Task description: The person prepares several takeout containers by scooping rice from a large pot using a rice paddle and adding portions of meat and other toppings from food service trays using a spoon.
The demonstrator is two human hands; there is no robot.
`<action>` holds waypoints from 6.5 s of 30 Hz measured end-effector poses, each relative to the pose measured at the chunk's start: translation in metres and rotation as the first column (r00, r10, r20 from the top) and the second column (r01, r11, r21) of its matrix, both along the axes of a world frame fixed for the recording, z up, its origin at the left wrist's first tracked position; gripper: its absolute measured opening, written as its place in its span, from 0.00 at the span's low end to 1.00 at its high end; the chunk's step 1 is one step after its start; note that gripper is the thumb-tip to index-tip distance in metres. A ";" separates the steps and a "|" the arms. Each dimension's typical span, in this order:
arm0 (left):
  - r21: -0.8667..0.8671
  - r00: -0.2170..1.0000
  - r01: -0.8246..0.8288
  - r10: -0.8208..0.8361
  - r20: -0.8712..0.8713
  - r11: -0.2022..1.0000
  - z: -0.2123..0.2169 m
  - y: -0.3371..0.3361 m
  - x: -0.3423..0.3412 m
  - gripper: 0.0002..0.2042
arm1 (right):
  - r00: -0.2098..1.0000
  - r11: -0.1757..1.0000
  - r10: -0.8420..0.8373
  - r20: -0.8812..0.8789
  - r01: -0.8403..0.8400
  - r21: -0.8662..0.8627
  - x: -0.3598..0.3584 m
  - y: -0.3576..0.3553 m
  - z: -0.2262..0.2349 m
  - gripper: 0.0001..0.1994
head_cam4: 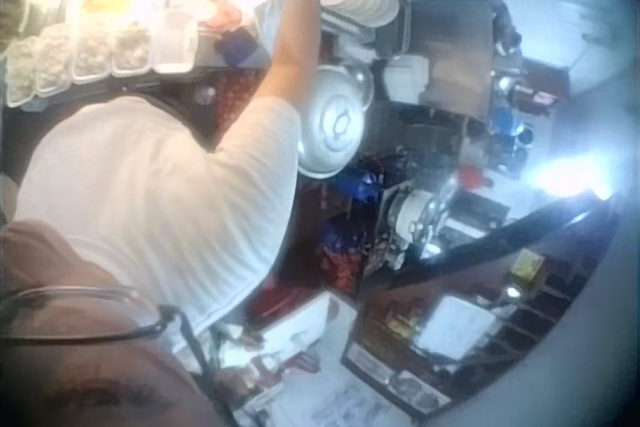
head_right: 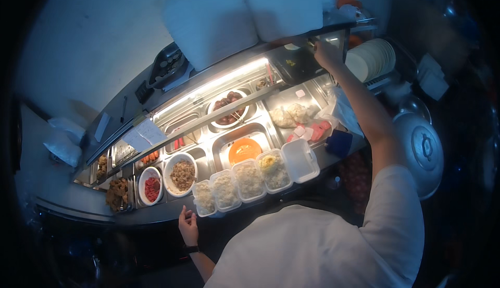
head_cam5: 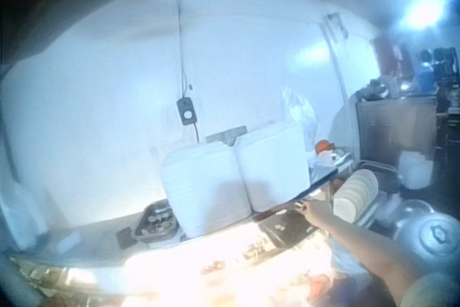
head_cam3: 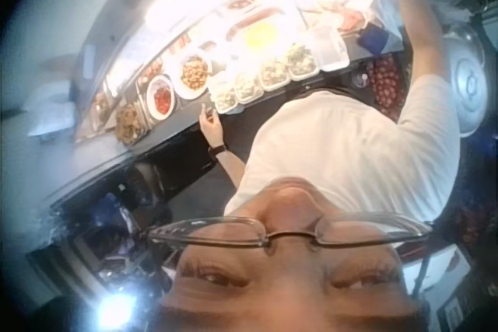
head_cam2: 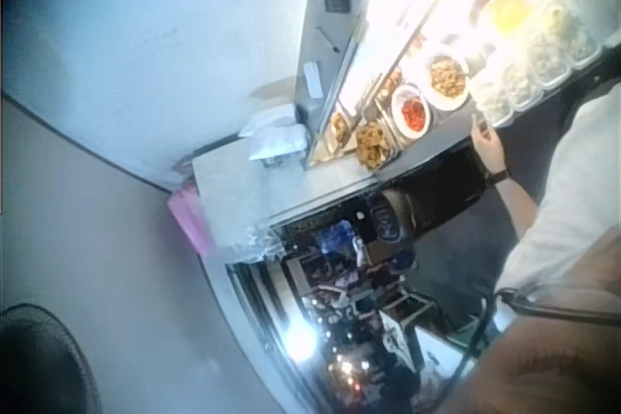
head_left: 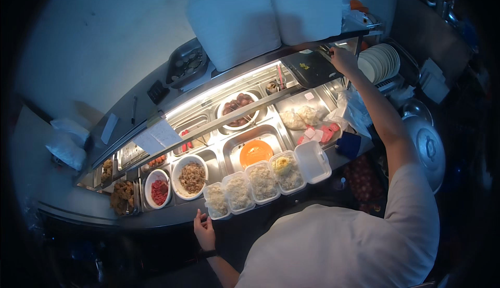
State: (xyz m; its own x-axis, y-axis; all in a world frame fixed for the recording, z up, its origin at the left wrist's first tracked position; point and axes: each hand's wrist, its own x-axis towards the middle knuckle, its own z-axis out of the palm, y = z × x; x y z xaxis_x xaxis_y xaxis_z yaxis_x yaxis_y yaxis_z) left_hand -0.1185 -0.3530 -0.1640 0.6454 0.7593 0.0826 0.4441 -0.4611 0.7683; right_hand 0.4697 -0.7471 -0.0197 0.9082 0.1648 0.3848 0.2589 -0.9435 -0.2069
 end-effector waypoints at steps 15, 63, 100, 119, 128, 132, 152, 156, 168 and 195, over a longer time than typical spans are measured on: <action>0.012 0.954 -0.300 0.300 -0.009 0.954 0.006 -0.112 -0.016 0.23 | 0.930 0.951 0.237 0.280 -0.281 0.127 0.084 0.021 -0.050 0.11; -0.196 0.997 -0.060 0.066 0.027 0.979 -0.045 0.030 -0.037 0.23 | 1.000 1.000 0.025 -0.005 -0.025 -0.018 -0.199 0.011 0.082 0.11; -0.174 0.947 0.308 -0.319 -0.039 0.935 -0.023 0.180 -0.028 0.21 | 0.766 0.892 0.451 -0.457 -0.368 0.263 -0.449 0.209 -0.101 0.12; -0.204 0.527 0.845 -0.836 0.154 0.495 0.025 0.052 0.137 0.08 | 0.997 0.946 -0.001 -0.077 0.026 0.324 -0.092 0.035 -0.012 0.16; 0.055 0.486 0.873 -0.851 -0.197 0.485 -0.074 -0.096 0.345 0.06 | 0.936 0.459 0.170 -0.307 0.200 0.865 -0.258 0.035 -0.149 0.06; -0.099 0.356 0.873 -0.762 -0.542 0.478 -0.139 -0.141 0.387 0.17 | 0.392 0.267 0.342 -0.854 0.831 0.488 -0.358 -0.018 -0.277 0.14; -0.180 0.128 0.970 -0.975 -0.183 0.161 -0.100 -0.095 0.356 0.16 | 0.641 0.034 0.286 -0.713 0.736 0.676 -0.372 0.070 -0.273 0.18; -0.119 0.163 0.978 -0.982 -0.100 0.174 -0.045 -0.093 0.344 0.17 | 0.748 0.027 0.250 -0.615 0.629 0.777 -0.386 0.068 -0.239 0.19; -0.875 0.894 0.434 -0.017 0.448 -0.215 -0.029 0.218 0.019 0.25 | 0.285 0.445 0.726 -0.625 0.498 0.744 -0.450 0.353 -0.155 0.13; -0.929 0.508 0.284 0.785 0.355 0.237 0.000 0.240 -0.166 0.30 | 0.559 0.494 0.807 -0.190 -0.816 -0.301 -0.339 0.560 -0.195 0.04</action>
